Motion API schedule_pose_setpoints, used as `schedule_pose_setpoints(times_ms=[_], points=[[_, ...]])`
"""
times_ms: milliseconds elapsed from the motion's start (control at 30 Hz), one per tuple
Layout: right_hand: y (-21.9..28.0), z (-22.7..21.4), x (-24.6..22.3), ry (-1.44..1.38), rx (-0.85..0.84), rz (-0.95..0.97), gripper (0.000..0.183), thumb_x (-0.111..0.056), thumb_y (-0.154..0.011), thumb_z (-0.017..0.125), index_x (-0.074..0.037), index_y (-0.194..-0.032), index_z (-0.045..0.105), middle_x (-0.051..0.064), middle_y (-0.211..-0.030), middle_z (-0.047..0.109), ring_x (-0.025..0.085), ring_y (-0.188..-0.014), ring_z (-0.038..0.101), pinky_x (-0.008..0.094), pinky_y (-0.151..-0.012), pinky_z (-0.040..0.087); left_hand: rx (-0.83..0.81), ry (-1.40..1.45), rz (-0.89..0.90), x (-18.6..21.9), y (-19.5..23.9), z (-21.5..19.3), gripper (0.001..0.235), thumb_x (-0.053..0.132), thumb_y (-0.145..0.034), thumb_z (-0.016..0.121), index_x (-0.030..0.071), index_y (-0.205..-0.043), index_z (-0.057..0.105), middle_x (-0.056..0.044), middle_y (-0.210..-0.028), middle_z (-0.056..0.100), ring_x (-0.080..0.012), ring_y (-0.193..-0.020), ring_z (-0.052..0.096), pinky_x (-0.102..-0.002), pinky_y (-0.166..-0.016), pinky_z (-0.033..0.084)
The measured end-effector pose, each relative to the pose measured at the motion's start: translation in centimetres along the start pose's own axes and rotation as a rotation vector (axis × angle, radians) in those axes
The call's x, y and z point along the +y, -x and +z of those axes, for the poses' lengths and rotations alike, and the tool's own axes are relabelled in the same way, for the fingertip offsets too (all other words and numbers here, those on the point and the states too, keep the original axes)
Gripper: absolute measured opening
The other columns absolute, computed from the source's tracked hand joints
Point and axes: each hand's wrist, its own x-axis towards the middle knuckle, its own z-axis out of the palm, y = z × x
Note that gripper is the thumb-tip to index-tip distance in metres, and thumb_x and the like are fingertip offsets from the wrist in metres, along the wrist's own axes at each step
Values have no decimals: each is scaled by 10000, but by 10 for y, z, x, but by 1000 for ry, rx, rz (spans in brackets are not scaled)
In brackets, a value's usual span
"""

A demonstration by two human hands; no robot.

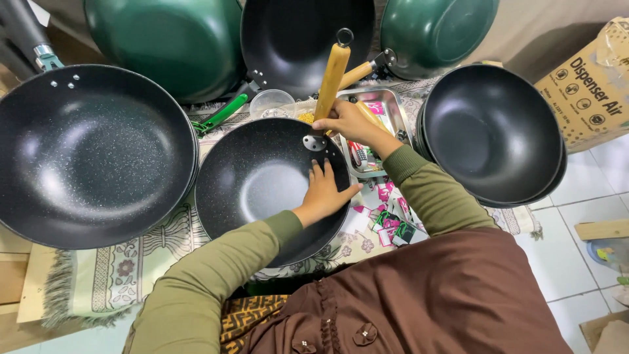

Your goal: Attaching wooden handles to various pans and woks using a fastening tool.

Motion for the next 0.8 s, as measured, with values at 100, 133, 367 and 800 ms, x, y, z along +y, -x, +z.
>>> schedule_pose_setpoints(times_ms=[100, 133, 367, 800], points=[[0, -2, 1, 14, -1, 4, 437, -221, -848, 886, -36, -1151, 631, 136, -932, 755, 178, -761, 754, 253, -636, 644, -14, -37, 33, -2, -1, 2, 1067, 561, -924, 605, -130, -1564, 102, -461, -1565, 77, -607, -1471, 185, -595, -1221, 251], [0, -2, 1, 13, 0, 4, 437, -221, -848, 886, -36, -1151, 631, 136, -932, 755, 178, -761, 754, 253, -636, 644, -15, -37, 34, -3, 0, 2, 1067, 561, -924, 605, -130, -1564, 102, -461, -1565, 77, -607, -1471, 185, -595, -1221, 251], [5, -8, -4, 21, -25, 23, 456, -209, -837, 887, -41, -1173, 629, 124, -922, 751, 164, -741, 749, 228, -629, 638, -111, -74, 130, -4, 17, -2, 1040, 472, -871, 629, -136, -1567, 153, -458, -1573, 116, -609, -1462, 206, -594, -1203, 282], [5, -28, 12, -83, -66, 94, 463, -163, -865, 853, 13, -1220, 614, 184, -874, 737, 222, -721, 773, 262, -622, 655, -399, -347, 284, 7, 41, -3, 1019, 187, -763, 693, -227, -1516, 146, -531, -1503, 194, -669, -1341, 329, -641, -1073, 406]])
